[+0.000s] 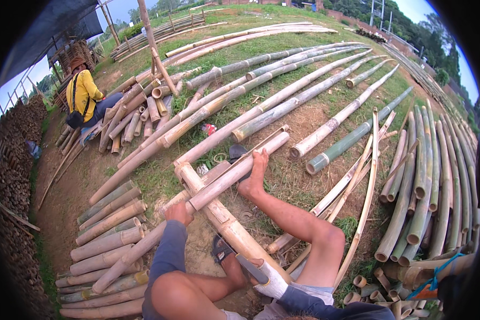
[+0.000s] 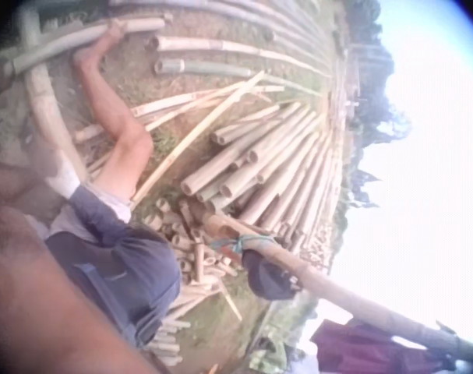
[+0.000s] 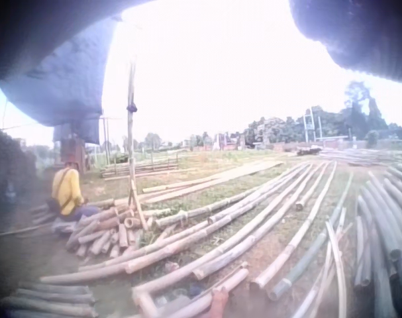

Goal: The person sits on the ground and uses a hand saw to cut a long bamboo pole into shorter sections. They hold the bamboo steady with their feet and hands, saw through the pole, and then move the cut pieces aside.

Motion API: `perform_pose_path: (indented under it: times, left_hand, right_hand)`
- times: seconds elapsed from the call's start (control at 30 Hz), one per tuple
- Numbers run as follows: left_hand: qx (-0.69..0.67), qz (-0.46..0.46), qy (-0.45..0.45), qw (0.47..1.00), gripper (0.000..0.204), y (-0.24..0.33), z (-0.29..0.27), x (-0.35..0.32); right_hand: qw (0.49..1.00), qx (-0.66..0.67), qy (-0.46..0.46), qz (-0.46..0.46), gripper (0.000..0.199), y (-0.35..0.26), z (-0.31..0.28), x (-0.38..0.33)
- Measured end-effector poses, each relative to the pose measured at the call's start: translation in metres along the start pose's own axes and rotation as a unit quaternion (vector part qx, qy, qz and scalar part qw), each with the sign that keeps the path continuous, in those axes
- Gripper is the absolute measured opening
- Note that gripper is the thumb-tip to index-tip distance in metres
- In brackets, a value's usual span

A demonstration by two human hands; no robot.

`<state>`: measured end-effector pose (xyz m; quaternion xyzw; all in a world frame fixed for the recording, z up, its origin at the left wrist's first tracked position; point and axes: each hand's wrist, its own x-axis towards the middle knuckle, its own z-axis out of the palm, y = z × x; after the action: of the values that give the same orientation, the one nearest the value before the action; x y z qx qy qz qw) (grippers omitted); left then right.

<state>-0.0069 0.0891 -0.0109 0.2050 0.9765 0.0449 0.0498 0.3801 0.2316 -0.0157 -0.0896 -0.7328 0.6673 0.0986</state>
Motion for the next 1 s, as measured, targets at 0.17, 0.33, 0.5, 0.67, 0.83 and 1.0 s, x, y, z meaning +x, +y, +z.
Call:
perform_pose_path:
  times: [0.17, 0.33, 0.5, 0.67, 0.83, 1.0]
  left_hand:
    - [-0.014, 0.009, 0.0, 1.0, 0.047, 0.004, -0.005, -0.003]
    - [-0.003, 0.005, -0.028, 1.0, 0.05, 0.002, -0.014, -0.005]
    - [-0.011, 0.01, -0.014, 1.0, 0.05, -0.003, -0.006, -0.004]
    - [-0.003, 0.016, -0.006, 1.0, 0.051, -0.003, -0.011, -0.01]
    - [-0.022, 0.004, 0.037, 0.999, 0.053, -0.02, -0.036, -0.011]
    - [0.003, -0.014, -0.031, 0.999, 0.06, -0.066, -0.003, -0.027]
  right_hand:
    - [0.997, -0.019, 0.015, -0.074, 0.058, 0.027, 0.053, 0.135]
    - [0.992, -0.044, 0.034, -0.115, 0.054, 0.045, 0.049, 0.108]
    - [0.993, 0.096, 0.029, 0.069, 0.049, 0.051, 0.02, -0.004]
    - [0.994, -0.05, 0.039, -0.093, 0.042, 0.042, 0.044, 0.098]
    - [0.995, -0.004, 0.072, -0.063, 0.048, 0.04, 0.079, 0.167]
    - [0.988, -0.101, 0.071, -0.088, 0.06, 0.059, 0.103, 0.124]
